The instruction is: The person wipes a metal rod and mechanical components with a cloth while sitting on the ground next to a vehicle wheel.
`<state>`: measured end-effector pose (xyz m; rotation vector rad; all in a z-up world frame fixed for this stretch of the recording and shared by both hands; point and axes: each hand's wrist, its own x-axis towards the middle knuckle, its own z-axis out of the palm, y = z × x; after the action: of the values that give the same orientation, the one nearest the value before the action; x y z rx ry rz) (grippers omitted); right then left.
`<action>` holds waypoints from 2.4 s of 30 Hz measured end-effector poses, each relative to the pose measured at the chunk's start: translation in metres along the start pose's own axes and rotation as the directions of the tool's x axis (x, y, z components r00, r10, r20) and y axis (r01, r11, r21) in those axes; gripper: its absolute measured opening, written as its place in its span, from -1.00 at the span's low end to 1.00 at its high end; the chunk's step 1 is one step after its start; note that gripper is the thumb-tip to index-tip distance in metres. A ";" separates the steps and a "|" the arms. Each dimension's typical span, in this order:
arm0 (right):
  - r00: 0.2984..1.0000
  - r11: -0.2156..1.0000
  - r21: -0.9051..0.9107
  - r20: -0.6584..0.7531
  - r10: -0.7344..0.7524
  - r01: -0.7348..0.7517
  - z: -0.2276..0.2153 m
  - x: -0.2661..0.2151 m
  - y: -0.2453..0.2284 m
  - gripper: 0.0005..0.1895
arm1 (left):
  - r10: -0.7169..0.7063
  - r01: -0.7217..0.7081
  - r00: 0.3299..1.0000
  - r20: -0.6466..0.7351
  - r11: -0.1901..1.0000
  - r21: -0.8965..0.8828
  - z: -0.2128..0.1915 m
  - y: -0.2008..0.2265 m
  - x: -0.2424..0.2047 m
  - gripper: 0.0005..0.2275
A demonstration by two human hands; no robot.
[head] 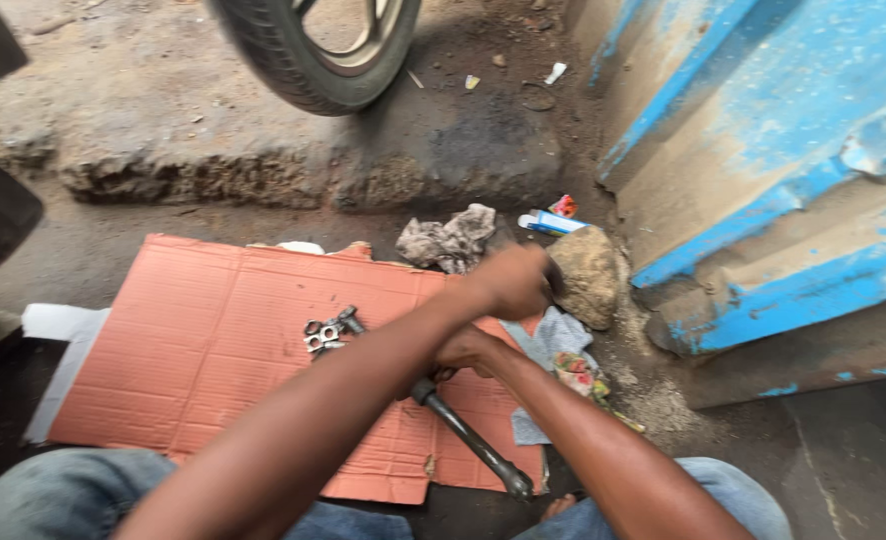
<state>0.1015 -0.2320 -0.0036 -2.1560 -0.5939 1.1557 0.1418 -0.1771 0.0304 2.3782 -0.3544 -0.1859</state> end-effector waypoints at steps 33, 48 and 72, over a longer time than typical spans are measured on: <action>0.999 0.982 0.186 -0.034 -0.020 0.026 -0.026 0.012 0.013 -0.56 | -0.737 -0.433 0.674 -0.048 -0.341 -0.834 -0.113 -0.101 -0.227 -0.64; 0.977 0.957 0.196 -0.041 -0.208 0.212 -0.020 0.017 -0.005 -0.59 | -0.525 0.080 0.817 0.239 -0.307 -0.948 0.003 -0.166 -0.192 -0.82; 0.984 0.946 0.294 0.064 -0.166 0.140 0.022 0.015 -0.025 -0.51 | -0.663 -0.010 0.743 0.085 -0.138 -0.990 -0.001 -0.142 -0.186 -0.82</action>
<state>0.0880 -0.1974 -0.0042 -1.7886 -0.5809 1.1770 -0.0064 -0.0193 -0.0591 0.7609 0.6207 -0.0342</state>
